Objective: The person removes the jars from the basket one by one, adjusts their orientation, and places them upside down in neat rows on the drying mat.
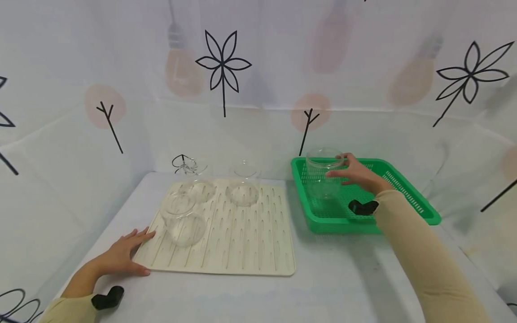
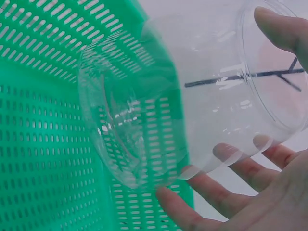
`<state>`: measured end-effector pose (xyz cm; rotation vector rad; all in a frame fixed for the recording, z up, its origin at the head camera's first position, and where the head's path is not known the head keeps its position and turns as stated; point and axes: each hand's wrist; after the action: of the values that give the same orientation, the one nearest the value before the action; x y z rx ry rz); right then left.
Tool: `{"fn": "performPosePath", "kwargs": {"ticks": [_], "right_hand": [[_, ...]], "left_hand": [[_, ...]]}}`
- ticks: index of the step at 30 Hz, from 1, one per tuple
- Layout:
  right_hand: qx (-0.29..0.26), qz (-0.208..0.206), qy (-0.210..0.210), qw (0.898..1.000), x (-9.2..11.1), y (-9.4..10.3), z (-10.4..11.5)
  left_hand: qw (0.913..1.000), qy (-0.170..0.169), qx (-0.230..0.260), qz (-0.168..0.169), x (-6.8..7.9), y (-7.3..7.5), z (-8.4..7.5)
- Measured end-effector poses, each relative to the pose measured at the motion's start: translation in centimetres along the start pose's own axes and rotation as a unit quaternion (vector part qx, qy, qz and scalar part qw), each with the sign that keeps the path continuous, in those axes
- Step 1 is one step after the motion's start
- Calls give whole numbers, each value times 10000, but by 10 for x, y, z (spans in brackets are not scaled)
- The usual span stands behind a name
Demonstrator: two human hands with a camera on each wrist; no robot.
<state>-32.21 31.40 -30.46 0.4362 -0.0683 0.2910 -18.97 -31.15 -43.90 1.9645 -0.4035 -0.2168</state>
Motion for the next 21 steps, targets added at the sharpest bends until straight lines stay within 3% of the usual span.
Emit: {"fn": "performPosePath", "kwargs": {"ticks": [9,21], "right_hand": [[85,-149,344,9993,14,-5,13],[196,-545,768,9954,34,-26,32]], "left_hand": [[10000,33,-21,-17,-1,0,2],[10000,-48,51,29,-1,2,-1]]}}
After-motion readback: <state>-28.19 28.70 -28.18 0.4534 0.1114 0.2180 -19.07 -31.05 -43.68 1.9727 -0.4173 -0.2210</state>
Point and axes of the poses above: each hand's wrist, its own x-axis away from the middle knuckle, its own y-axis out of the back of the hand, z = x × y, and after that the axes turned 6 degrees about -x, right-handed
